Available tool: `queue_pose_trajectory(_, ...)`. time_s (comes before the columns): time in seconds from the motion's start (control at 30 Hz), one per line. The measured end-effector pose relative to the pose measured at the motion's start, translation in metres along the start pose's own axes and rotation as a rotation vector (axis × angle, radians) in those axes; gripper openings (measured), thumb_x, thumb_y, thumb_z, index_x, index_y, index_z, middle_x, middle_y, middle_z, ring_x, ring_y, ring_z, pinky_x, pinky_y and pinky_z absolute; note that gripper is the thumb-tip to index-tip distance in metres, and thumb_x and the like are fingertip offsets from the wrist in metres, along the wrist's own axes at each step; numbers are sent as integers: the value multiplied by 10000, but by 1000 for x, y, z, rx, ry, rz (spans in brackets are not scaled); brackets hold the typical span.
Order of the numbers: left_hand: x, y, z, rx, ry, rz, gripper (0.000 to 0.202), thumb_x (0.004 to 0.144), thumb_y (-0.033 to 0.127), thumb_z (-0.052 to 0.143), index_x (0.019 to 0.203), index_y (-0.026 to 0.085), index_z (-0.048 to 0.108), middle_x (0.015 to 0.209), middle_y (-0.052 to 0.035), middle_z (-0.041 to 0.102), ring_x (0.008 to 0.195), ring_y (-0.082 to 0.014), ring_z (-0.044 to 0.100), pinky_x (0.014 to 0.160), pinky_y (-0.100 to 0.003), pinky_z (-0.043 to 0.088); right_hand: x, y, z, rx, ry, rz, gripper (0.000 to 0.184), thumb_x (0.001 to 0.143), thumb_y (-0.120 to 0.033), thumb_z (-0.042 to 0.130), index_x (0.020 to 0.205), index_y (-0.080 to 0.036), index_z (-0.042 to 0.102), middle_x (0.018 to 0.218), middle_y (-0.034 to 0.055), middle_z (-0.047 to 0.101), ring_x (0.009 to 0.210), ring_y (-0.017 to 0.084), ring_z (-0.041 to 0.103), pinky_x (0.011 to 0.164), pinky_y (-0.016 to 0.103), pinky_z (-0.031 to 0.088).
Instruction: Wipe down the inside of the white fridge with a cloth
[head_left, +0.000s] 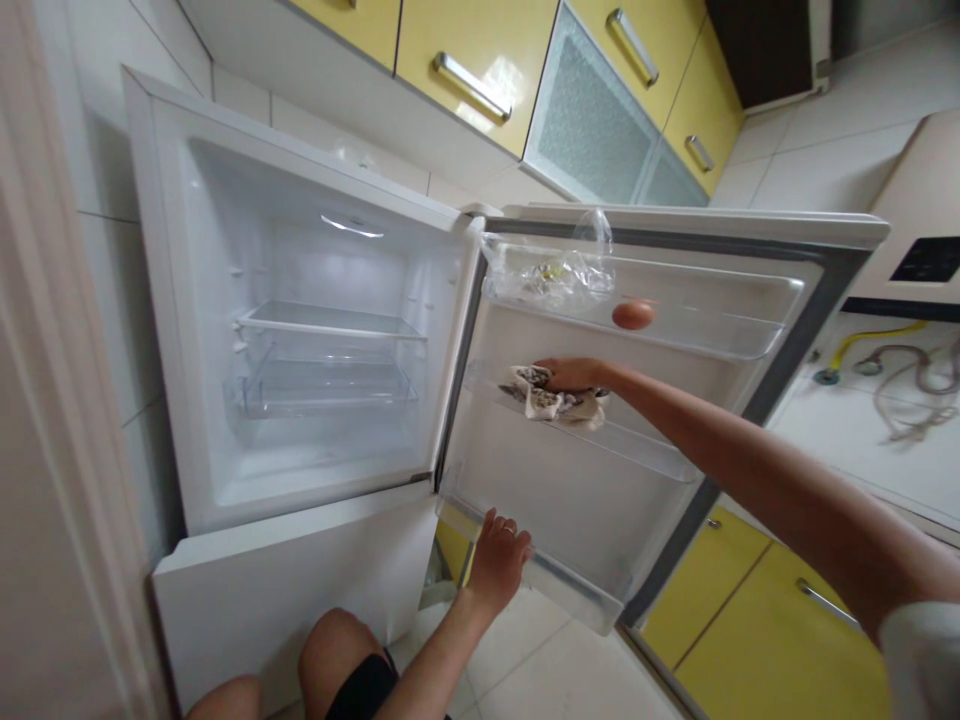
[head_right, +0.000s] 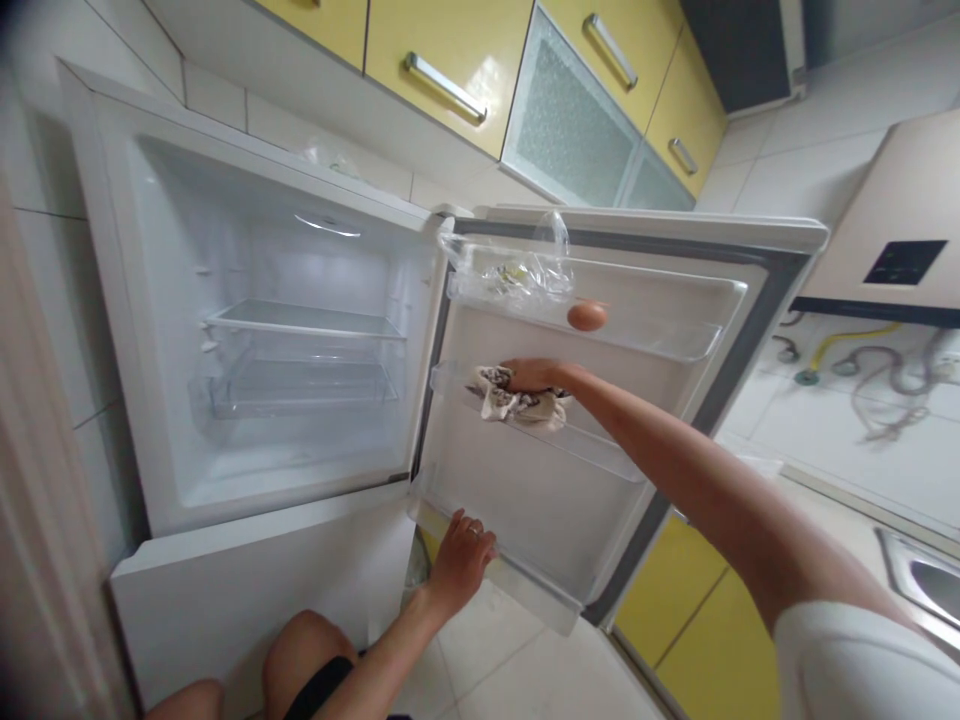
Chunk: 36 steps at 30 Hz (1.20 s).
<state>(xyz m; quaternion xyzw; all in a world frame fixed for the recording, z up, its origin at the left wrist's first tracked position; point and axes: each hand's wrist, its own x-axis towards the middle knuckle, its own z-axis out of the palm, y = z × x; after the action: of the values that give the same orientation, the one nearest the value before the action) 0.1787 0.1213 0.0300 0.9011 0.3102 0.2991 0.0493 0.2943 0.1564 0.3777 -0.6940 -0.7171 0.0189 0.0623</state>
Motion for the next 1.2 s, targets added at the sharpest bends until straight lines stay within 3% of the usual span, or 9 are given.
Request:
queue_pose_trajectory(0.2,0,-3,10,6,34,-30,105,929,264,639,960,218,728,979,-57,711,1036,-227,632,1170,-511,342,52,-49,11,-254,112,-118,335,741,-165,683,1064,-248,712,1062,43,760,915,202,666,750,253,434)
queue_pose_trajectory(0.37,1,-6,10,34,8,-3,97,926,280,653,938,231,736,950,-67,711,997,-236,625,1063,-496,415,58,-63,19,-366,262,-79,365,844,-263,603,1202,-216,652,1210,141,705,1044,293,664,816,336,468)
queue_pose_trajectory(0.5,1,-3,6,28,5,-7,94,924,263,653,921,220,737,941,-79,708,978,-244,619,974,-464,431,51,-59,18,-428,476,-22,428,923,-237,470,1342,-198,548,1269,189,637,1047,324,643,817,383,467)
queue_pose_trajectory(0.6,1,-1,7,26,-3,-33,103,927,280,651,924,223,737,950,-80,707,992,-252,618,965,-461,414,52,-52,18,-628,620,-162,505,976,-176,343,1470,-228,436,1309,198,589,1070,318,604,849,410,442)
queue_pose_trajectory(0.67,2,0,8,15,-6,-42,121,937,291,636,925,224,736,948,-81,705,1001,-254,614,961,-457,402,56,-47,20,-776,639,-300,539,1005,-175,257,1528,-243,364,1364,216,545,1103,324,565,876,439,415)
queue_pose_trajectory(0.77,4,-1,6,-4,-25,-43,148,948,295,609,916,222,734,944,-88,704,996,-251,605,944,-447,387,64,-44,25,-888,638,-378,522,1019,-197,213,1509,-223,391,1420,239,499,1093,323,538,852,447,385)
queue_pose_trajectory(0.97,6,-8,-3,-27,-119,-9,191,959,327,580,902,227,732,949,-85,706,999,-262,596,907,-430,385,60,-38,27,-942,710,-346,503,1018,-171,178,1437,-178,457,1378,220,536,1082,323,522,803,441,356)
queue_pose_trajectory(1.2,0,-11,-9,-24,-104,-16,170,952,222,550,898,209,711,958,-76,696,1010,-256,596,944,-423,387,13,-9,19,-993,688,-292,468,1045,-223,220,1419,-212,503,1322,163,601,1051,296,530,785,419,340)
